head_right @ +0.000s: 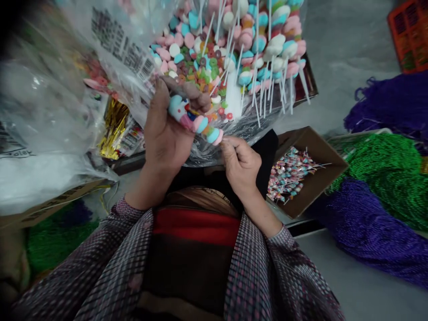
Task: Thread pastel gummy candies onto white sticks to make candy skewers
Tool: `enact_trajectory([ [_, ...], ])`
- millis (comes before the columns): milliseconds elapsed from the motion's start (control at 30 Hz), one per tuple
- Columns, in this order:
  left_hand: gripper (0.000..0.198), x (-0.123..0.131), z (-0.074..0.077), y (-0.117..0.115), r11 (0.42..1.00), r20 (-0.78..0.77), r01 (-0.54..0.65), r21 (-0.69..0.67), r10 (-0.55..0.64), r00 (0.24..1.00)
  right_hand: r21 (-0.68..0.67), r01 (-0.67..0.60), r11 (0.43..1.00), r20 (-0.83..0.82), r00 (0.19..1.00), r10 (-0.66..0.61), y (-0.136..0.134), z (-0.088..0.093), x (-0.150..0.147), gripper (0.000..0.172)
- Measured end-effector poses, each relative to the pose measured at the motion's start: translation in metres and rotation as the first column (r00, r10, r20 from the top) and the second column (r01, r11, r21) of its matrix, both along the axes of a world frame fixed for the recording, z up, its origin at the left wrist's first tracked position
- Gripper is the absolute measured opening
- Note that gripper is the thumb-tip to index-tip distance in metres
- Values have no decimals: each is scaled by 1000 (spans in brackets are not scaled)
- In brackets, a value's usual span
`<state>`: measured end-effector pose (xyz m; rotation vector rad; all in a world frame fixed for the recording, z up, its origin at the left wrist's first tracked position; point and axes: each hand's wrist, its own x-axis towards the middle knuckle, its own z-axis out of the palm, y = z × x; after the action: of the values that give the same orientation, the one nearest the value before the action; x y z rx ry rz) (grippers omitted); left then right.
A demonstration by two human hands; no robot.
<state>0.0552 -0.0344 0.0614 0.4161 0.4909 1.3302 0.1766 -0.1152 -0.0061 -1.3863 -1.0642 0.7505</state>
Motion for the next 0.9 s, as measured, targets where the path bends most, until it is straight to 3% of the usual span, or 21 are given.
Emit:
enact_trajectory([
  [100,35,6,-10,-3,1000,19,-11,-3,11,1000,-153,-149,977,-273,956,103,0,3,-3,37],
  [233,25,9,-19,-8,1000,-131,25,10,-24,991,-221,-372,901,-520,827,214,2,8,-6,42],
  [300,17,11,-25,-11,998,-188,50,31,-43,981,-198,-327,924,-476,856,201,2,9,-8,39],
  [433,19,9,-33,-12,980,-164,159,117,-139,977,-57,-98,994,-270,959,79,-1,5,-8,23],
  [567,36,-12,-23,0,954,-105,221,201,-204,973,-27,-75,997,-202,977,68,-2,-2,-5,20],
  [667,34,-29,-8,12,973,-75,155,170,-144,987,-39,-109,993,-149,984,102,-1,-6,-1,19],
  [767,12,-34,3,20,1000,-126,-30,-9,29,992,-20,-122,992,-90,989,120,0,-10,4,17],
  [833,21,-31,6,23,985,-135,-132,-115,116,984,-2,-108,994,-74,991,107,1,-11,6,16],
  [900,28,-26,5,23,979,-87,-152,-136,141,986,8,-72,997,-82,994,72,0,-11,6,14],
])
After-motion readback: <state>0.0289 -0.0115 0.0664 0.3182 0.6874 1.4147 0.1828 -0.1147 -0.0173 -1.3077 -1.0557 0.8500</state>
